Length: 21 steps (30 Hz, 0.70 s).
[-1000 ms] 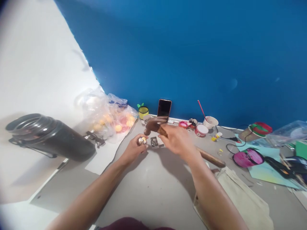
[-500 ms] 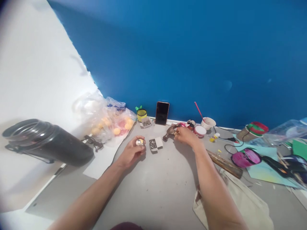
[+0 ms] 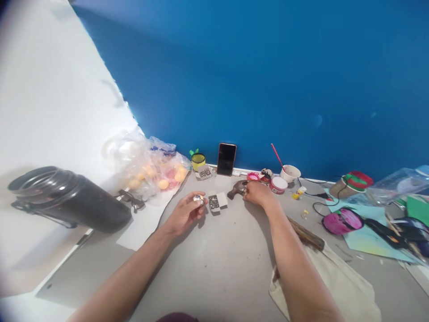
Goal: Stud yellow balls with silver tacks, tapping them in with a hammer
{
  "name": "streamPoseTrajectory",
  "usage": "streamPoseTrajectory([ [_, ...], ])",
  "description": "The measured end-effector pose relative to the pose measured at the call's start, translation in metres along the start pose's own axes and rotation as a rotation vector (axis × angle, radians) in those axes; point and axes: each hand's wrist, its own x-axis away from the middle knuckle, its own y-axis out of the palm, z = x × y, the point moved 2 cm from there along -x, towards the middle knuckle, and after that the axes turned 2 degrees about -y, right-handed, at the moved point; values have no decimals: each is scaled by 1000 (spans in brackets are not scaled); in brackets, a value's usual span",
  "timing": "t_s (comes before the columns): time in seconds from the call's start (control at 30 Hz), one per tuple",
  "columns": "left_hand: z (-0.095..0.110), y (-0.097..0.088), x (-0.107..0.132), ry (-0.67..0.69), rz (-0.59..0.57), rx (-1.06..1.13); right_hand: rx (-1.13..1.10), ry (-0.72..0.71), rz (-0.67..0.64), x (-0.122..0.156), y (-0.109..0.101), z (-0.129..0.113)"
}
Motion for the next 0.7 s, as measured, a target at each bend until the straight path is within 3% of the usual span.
streamPoseTrajectory([
  [0.07, 0, -1, -1, 15, 22, -65, 61, 8, 28, 2, -2, -5],
  [0.13, -1, -3, -2, 31, 52, -122, 101, -11, 137, 4, -4, -16],
  [0.23, -2, -6, -4, 22, 63, -131, 48, -157, 357, 11, -3, -45],
  [0.27, -2, -6, -5, 19, 66, -116, 29, -241, 373, 13, 0, -57],
  [0.33, -1, -7, -5, 21, 84, -91, 26, -397, 313, 16, 10, -78],
  [0.43, 1, -8, -5, 35, 135, -104, 77, -495, 213, 16, 25, -97],
  [0.7, -6, -14, -12, 81, 191, -179, 142, -435, 147, 6, 39, -109],
])
